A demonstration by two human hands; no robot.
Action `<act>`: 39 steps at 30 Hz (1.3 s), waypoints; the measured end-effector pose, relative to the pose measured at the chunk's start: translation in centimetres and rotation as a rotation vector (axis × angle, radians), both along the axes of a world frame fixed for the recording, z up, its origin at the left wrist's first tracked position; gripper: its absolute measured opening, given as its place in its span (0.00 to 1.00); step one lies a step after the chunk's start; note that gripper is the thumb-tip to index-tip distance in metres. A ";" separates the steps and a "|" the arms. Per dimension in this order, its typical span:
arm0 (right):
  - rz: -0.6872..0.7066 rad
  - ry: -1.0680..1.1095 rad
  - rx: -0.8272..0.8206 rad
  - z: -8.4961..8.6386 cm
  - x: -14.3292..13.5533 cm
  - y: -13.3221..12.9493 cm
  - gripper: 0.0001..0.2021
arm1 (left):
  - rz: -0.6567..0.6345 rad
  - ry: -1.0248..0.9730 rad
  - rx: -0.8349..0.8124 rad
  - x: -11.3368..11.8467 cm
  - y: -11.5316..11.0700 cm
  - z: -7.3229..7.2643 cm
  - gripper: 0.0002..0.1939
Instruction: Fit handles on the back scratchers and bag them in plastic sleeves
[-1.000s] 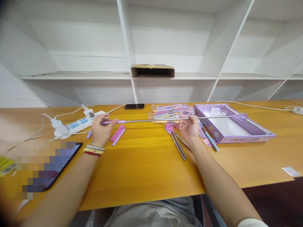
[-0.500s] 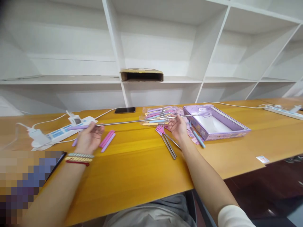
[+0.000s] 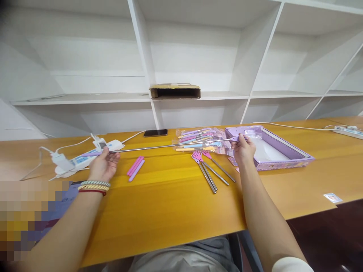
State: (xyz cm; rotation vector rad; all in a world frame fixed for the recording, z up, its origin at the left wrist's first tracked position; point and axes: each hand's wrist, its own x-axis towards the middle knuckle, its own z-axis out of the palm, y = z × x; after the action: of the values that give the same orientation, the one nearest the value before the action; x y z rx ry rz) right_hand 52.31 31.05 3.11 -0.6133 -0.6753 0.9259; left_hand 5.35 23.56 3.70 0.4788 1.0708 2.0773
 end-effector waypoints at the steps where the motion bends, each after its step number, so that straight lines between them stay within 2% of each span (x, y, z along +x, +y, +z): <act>1: -0.025 -0.002 -0.015 0.0 0.0 0.1 0.13 | 0.007 0.023 -0.006 0.0 0.0 0.0 0.04; 7: -0.174 -0.005 -0.095 -0.6 0.8 0.8 0.06 | 0.193 0.081 0.008 -0.5 0.2 -0.2 0.06; 10: -0.246 -0.046 -0.109 -0.9 1.2 1.0 0.08 | 0.264 0.131 0.049 -1.1 0.2 -0.3 0.16; 12: -0.311 -0.107 -0.131 -1.0 1.4 1.1 0.10 | 0.305 0.166 0.069 -1.4 0.2 -0.3 0.20; 15: -0.360 -0.161 -0.171 -1.0 1.6 1.1 0.07 | 0.323 0.215 0.056 -1.7 0.2 -0.3 0.16; 20: -0.301 -0.170 -0.191 -1.0 1.8 0.9 0.08 | 0.332 0.246 -0.008 -2.4 0.1 -0.2 0.12; 23: -0.218 -0.193 -0.193 -1.0 0.9 0.8 0.09 | 0.308 0.243 -0.012 -2.0 0.1 -0.2 0.13; 25: -0.105 -0.242 -0.191 -1.1 -0.6 0.4 0.11 | 0.272 0.238 0.000 -0.8 0.1 -0.2 0.14; 28: 0.133 -0.376 -0.165 -1.1 -4.1 -0.8 0.14 | 0.208 0.204 0.030 2.1 -0.1 -0.4 0.19; 31: 0.363 -0.479 -0.162 -1.1 -8.0 -2.8 0.14 | 0.086 0.140 0.029 5.5 -0.5 -0.8 0.24; 34: 0.533 -0.571 -0.154 -1.4 -10.8 -4.7 0.15 | 0.010 0.099 0.013 8.3 -1.1 -1.2 0.25; 36: 0.605 -0.587 -0.154 -1.7 -11.7 -5.4 0.16 | 0.006 0.096 0.024 9.4 -1.4 -1.6 0.24; 39: 0.639 -0.570 -0.139 -2.0 -12.0 -5.7 0.16 | 0.035 0.080 0.024 10.1 -1.5 -1.9 0.22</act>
State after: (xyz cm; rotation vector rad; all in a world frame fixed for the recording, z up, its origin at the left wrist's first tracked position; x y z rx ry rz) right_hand 40.35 25.33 1.07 -0.8151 -1.3755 1.4130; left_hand 15.40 22.02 1.76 0.5631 1.1089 2.1196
